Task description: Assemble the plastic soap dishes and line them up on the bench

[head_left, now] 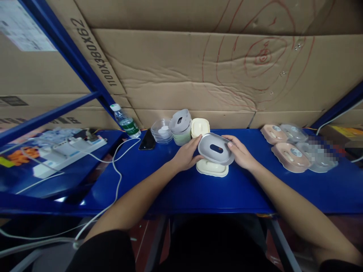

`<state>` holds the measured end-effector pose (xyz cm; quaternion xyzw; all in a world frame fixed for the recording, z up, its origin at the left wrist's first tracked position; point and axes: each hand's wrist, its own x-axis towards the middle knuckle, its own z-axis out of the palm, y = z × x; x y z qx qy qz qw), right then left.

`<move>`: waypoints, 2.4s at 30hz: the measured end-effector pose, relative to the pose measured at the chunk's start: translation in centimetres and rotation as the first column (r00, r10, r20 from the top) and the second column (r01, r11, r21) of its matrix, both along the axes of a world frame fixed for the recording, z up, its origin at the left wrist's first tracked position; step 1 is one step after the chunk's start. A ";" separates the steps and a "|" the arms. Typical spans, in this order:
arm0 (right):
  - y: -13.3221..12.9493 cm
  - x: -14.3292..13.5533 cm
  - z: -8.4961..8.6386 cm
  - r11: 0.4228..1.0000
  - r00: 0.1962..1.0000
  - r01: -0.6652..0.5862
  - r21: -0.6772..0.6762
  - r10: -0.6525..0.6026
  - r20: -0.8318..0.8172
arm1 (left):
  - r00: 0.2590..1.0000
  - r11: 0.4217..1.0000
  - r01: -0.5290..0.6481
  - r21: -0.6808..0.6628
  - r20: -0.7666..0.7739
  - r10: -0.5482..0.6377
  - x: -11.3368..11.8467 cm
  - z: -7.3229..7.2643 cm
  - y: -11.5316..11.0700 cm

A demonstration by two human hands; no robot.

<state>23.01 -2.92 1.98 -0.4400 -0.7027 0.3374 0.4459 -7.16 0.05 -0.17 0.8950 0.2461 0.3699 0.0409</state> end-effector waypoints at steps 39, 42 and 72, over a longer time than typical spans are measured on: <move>-0.2 3.8 2.8 0.943 0.880 -0.323 -0.078 0.329 0.342 | 0.381 0.387 -0.891 -0.237 -0.854 0.354 -7.7 7.2 1.9; 0.3 3.5 2.6 0.967 0.943 -0.254 0.016 0.244 0.227 | 0.460 0.370 -0.867 -0.335 -0.823 0.334 -8.4 7.1 2.2; 5.8 -7.7 1.3 0.893 0.833 -0.003 0.451 -0.247 0.495 | 0.554 0.419 -0.805 -0.420 -0.785 0.278 -8.8 5.0 3.4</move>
